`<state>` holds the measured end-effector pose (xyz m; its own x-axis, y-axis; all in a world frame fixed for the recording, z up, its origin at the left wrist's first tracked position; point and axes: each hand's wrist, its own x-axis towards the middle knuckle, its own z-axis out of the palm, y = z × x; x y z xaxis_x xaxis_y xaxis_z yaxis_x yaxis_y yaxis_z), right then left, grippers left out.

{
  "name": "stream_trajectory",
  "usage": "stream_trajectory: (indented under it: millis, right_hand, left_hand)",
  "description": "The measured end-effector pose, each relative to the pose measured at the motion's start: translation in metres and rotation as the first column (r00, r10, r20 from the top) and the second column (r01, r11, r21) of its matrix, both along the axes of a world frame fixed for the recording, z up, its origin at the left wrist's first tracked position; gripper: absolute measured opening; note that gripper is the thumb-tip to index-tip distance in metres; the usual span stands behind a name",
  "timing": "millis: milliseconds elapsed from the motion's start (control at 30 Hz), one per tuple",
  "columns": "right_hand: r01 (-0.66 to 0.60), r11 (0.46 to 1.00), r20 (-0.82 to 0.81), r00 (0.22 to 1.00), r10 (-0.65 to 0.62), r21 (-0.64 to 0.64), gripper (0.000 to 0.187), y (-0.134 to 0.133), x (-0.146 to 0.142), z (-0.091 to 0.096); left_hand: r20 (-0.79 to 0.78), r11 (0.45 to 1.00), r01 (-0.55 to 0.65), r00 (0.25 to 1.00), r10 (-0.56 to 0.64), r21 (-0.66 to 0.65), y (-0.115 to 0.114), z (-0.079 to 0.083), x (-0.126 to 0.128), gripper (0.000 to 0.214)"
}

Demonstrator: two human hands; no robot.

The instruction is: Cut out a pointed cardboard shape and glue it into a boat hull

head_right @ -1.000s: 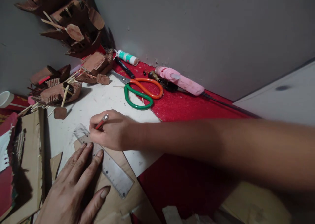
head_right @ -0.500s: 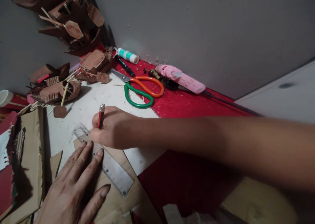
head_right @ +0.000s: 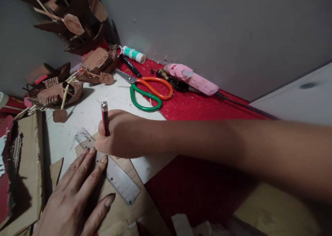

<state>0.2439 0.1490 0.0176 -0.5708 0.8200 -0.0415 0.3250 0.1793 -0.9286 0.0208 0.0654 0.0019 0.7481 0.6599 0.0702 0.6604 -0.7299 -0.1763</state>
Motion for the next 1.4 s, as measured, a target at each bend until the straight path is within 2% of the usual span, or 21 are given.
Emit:
stream_trajectory:
  millis: [100, 233, 400, 500, 600, 767, 933, 1033, 1100, 1200, 1300, 1400]
  right_hand:
    - [-0.015, 0.987, -0.015, 1.000, 0.013, -0.161, 0.016, 0.001, 0.002, 0.006]
    - [0.051, 0.924, 0.092, 0.996, -0.017, -0.379, 0.016, 0.004, -0.003, 0.011]
    - [0.046, 0.907, 0.009, 0.999, -0.047, -0.418, 0.014, 0.007, -0.002, 0.008]
    - [0.077, 0.893, -0.065, 0.991, -0.118, -0.443, 0.011, 0.010, 0.001, 0.007]
    - [0.115, 0.904, -0.116, 0.977, -0.177, -0.412, 0.010, 0.011, 0.001, 0.004]
    - [0.109, 0.923, -0.204, 0.959, -0.195, -0.368, 0.015, 0.010, -0.004, -0.008]
    - [0.147, 0.970, -0.268, 0.943, -0.197, -0.195, 0.025, 0.008, -0.004, -0.020]
    - [0.155, 0.987, -0.236, 0.962, -0.139, 0.050, 0.025, 0.007, -0.002, -0.026]
    - [0.133, 0.948, -0.169, 0.982, -0.086, 0.288, 0.024, 0.007, 0.000, -0.030]
    - [0.055, 0.830, -0.068, 0.997, -0.020, 0.555, 0.027, 0.008, 0.000, -0.037]
    - [-0.020, 0.768, 0.022, 1.000, 0.007, 0.640, 0.030, 0.011, -0.001, -0.042]
    - [-0.081, 0.761, 0.094, 0.995, 0.027, 0.644, 0.033, 0.012, -0.003, -0.041]
  left_hand:
    - [-0.015, 1.000, -0.003, 1.000, 0.003, 0.002, 0.001, 0.001, 0.001, 0.067]
    - [-0.021, 1.000, -0.002, 1.000, 0.002, 0.007, 0.000, 0.002, 0.001, 0.067]
    - [-0.008, 1.000, 0.005, 1.000, -0.005, 0.020, -0.001, 0.001, 0.001, 0.066]
    - [0.010, 0.999, 0.021, 1.000, -0.021, 0.046, -0.002, 0.000, 0.001, 0.062]
    - [0.022, 0.996, 0.032, 0.999, -0.034, 0.083, -0.003, -0.001, 0.001, 0.057]
    - [0.033, 0.989, 0.032, 0.999, -0.037, 0.142, -0.006, 0.002, 0.002, 0.049]
    - [0.035, 0.986, -0.002, 0.999, -0.004, 0.167, -0.008, 0.005, 0.004, 0.047]
    - [0.035, 0.989, -0.025, 0.999, 0.021, 0.143, -0.009, 0.005, 0.005, 0.046]
    - [0.041, 0.990, -0.028, 0.999, 0.023, 0.141, -0.009, 0.005, 0.005, 0.047]
    - [0.021, 0.988, -0.010, 1.000, 0.007, 0.157, -0.008, 0.004, 0.006, 0.050]
    - [-0.005, 0.987, -0.008, 1.000, 0.009, 0.161, -0.008, 0.003, 0.006, 0.052]
    - [-0.025, 0.983, -0.009, 1.000, 0.014, 0.185, -0.011, 0.003, 0.004, 0.052]
